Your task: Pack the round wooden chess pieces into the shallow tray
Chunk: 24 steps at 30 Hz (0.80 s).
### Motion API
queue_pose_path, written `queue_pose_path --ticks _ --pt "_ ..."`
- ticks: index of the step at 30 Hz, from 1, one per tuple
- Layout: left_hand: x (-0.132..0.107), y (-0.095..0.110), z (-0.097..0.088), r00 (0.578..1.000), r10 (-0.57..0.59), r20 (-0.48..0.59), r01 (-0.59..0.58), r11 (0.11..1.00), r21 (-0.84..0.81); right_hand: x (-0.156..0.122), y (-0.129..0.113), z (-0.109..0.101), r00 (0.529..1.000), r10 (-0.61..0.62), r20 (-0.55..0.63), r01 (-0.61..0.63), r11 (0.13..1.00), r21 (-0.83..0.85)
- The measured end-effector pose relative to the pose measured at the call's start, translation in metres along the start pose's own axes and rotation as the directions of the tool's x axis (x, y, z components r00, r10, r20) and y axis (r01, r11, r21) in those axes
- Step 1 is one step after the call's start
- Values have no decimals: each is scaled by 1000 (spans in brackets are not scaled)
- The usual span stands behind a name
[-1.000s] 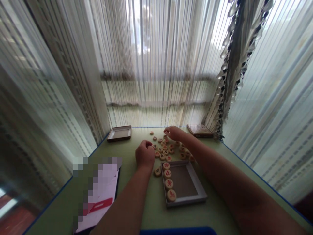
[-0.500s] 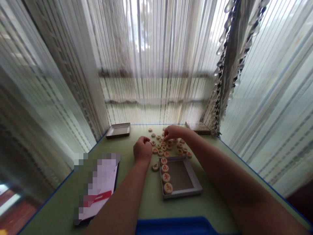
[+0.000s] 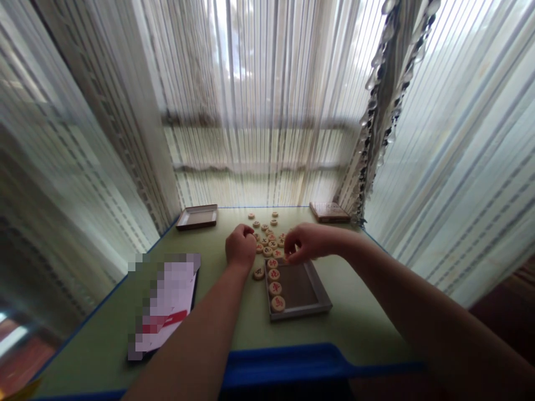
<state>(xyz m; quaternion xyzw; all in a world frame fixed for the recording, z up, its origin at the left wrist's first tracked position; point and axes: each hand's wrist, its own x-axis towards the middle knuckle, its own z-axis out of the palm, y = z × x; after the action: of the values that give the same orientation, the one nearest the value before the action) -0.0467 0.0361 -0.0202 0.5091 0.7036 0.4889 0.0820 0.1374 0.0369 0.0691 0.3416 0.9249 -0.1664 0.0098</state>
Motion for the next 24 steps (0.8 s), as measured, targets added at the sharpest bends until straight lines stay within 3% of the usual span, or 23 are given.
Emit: queue_pose_path --ticks 7,24 --pt "2 -4 -1 1000 7 -26 -8 1000 -21 -14 -1 32 1000 -13 -12 12 994 -110" --pt "2 -4 -1 1000 -18 -19 18 999 -33 -17 3 32 997 47 -62 -57 985 -165"
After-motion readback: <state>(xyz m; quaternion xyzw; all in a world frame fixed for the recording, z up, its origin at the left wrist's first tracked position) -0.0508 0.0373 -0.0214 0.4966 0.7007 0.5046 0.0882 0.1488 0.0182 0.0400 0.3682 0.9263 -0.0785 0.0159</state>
